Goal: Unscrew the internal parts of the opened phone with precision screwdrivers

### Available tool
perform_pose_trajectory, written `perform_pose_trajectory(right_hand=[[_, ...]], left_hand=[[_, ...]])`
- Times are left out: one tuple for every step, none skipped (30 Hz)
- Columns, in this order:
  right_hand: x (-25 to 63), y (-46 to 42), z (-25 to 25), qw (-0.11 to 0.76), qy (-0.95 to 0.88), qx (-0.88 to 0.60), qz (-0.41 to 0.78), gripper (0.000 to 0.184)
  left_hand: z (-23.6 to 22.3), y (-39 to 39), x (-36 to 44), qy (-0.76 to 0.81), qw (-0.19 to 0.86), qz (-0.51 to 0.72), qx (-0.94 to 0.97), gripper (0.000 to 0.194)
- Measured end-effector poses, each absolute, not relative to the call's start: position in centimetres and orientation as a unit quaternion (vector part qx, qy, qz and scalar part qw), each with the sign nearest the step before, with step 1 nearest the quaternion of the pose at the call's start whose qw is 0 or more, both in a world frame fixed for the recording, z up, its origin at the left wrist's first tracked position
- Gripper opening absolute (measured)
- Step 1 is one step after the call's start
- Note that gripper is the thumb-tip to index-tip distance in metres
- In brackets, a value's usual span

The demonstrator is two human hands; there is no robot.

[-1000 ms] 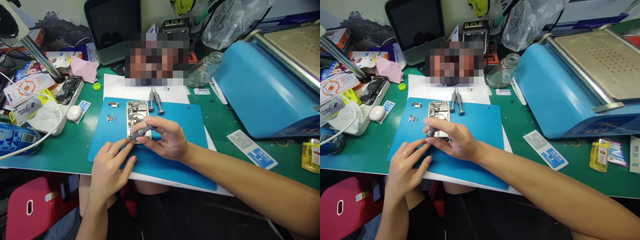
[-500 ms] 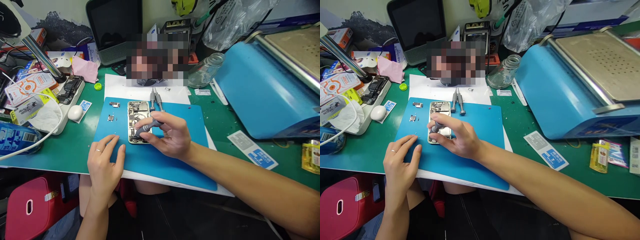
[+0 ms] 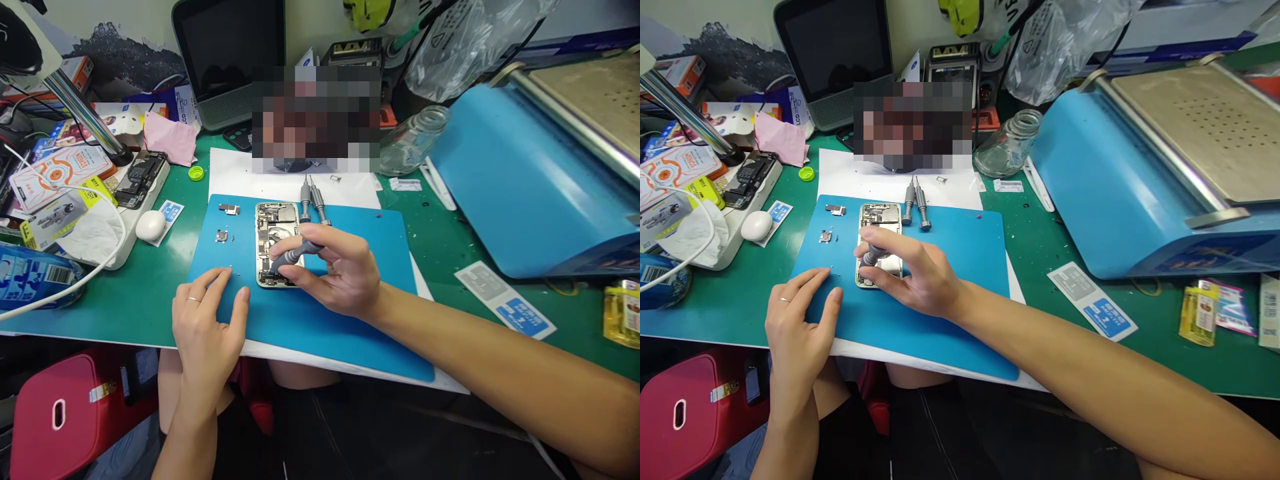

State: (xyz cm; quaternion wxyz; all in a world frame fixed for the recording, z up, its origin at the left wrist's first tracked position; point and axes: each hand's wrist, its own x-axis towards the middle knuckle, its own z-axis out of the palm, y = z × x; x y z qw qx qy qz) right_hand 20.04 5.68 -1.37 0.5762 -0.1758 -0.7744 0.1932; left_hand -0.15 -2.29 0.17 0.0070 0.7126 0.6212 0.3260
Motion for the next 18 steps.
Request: perform_pose_trajectory(right_hand=[[20.06,5.67,-1.36,0.574,-0.775,-0.178,0.193,0.070],[20.08,5.67,-1.34,0.572,-0.776,-0.181,0.193,0.069],[20.09,5.66,-1.33,0.571,-0.777,-0.182,0.193,0.069],[20.10,5.66,-1.30,0.571,-0.776,-0.183,0.193,0.069],[20.11,5.67,-1.28,0.572,-0.776,-0.183,0.194,0.069],[20.12,5.68,-1.26,0.574,-0.775,-0.182,0.194,0.070],[20.12,5.70,-1.24,0.575,-0.774,-0.181,0.195,0.070],[20.11,5.72,-1.22,0.576,-0.774,-0.180,0.194,0.071],[20.11,5.73,-1.20,0.576,-0.774,-0.180,0.194,0.071],[20.11,5.75,-1.18,0.576,-0.774,-0.180,0.192,0.071],[20.11,5.76,-1.16,0.575,-0.775,-0.180,0.189,0.071],[20.11,5.76,-1.15,0.574,-0.777,-0.180,0.187,0.071],[20.12,5.76,-1.13,0.572,-0.778,-0.182,0.185,0.071],[20.13,5.76,-1.12,0.570,-0.780,-0.184,0.183,0.070],[20.15,5.75,-1.10,0.568,-0.781,-0.186,0.182,0.069],[20.16,5.74,-1.09,0.567,-0.781,-0.189,0.181,0.068],[20.17,5.73,-1.08,0.567,-0.781,-0.191,0.180,0.067],[20.17,5.71,-1.06,0.567,-0.781,-0.192,0.178,0.066]], left_hand=[[0.17,-2.29,-0.14,0.623,0.006,0.325,0.712,0.029],[0.17,-2.30,-0.13,0.624,0.004,0.324,0.711,0.029],[0.18,-2.31,-0.12,0.625,0.003,0.322,0.711,0.030],[0.20,-2.31,-0.12,0.626,0.001,0.320,0.711,0.031],[0.21,-2.30,-0.11,0.627,-0.001,0.316,0.712,0.032],[0.22,-2.29,-0.10,0.628,-0.003,0.312,0.713,0.033],[0.23,-2.26,-0.09,0.630,-0.004,0.307,0.713,0.034],[0.24,-2.24,-0.08,0.631,-0.007,0.303,0.714,0.035],[0.24,-2.21,-0.07,0.632,-0.009,0.300,0.715,0.035],[0.24,-2.19,-0.06,0.632,-0.011,0.297,0.715,0.036],[0.23,-2.17,-0.05,0.633,-0.013,0.295,0.715,0.037],[0.22,-2.16,-0.05,0.634,-0.015,0.294,0.715,0.038],[0.21,-2.16,-0.05,0.634,-0.017,0.293,0.716,0.038],[0.20,-2.16,-0.05,0.635,-0.019,0.291,0.715,0.039],[0.20,-2.17,-0.06,0.636,-0.020,0.289,0.715,0.040],[0.20,-2.19,-0.07,0.637,-0.022,0.287,0.715,0.040],[0.20,-2.22,-0.08,0.639,-0.023,0.286,0.714,0.040],[0.20,-2.24,-0.10,0.640,-0.024,0.285,0.714,0.040]])
